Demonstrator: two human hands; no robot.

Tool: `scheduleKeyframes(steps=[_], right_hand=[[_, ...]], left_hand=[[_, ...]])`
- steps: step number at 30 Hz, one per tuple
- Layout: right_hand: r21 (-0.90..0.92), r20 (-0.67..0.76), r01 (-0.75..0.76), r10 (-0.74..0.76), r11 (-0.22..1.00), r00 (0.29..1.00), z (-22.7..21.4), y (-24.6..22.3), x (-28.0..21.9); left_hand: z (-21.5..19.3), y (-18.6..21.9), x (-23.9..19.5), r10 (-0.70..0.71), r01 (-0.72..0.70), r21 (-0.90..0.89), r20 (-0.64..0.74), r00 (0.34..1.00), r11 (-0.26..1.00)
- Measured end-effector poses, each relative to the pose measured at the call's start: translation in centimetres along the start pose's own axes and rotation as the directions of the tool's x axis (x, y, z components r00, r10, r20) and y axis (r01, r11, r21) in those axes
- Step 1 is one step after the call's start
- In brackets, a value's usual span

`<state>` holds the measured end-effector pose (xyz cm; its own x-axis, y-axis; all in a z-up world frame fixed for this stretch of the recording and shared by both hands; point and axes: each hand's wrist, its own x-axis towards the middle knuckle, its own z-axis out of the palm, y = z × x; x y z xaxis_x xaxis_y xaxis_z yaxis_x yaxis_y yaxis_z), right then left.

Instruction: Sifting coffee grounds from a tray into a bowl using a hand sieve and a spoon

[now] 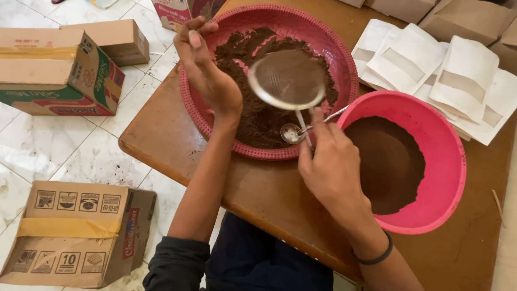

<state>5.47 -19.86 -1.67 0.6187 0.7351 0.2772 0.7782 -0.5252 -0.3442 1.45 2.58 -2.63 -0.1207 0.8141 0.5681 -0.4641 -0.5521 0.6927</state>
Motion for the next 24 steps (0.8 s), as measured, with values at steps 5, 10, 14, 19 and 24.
scheduleKeyframes(steps=[5,10,14,19,24], right_hand=[[-0.033,0.044,0.004,-0.002,0.999,0.999,-0.2,-0.3,-0.4],[0.012,0.004,0.111,-0.111,0.994,0.994,-0.7,-0.1,-0.2],[0.058,0.012,0.105,-0.106,0.993,0.994,-1.0,0.2,0.0],[0.063,0.003,0.118,-0.118,0.991,0.993,-1.5,0.4,0.1],[0.037,0.009,0.125,-0.125,0.991,0.992,-2.0,0.4,0.0]], left_hand=[[1.3,1.3,-0.3,-0.04,0.046,-0.128,0.05,0.998,0.991],[1.5,0.0,-0.5,-0.036,0.042,-0.102,0.065,0.997,0.994],[1.6,0.7,-0.7,-0.066,0.072,-0.114,0.059,0.996,0.991],[1.5,0.2,-0.7,-0.071,0.08,-0.112,0.084,0.994,0.99],[1.9,-0.1,-0.7,-0.064,0.073,-0.116,0.076,0.995,0.991]])
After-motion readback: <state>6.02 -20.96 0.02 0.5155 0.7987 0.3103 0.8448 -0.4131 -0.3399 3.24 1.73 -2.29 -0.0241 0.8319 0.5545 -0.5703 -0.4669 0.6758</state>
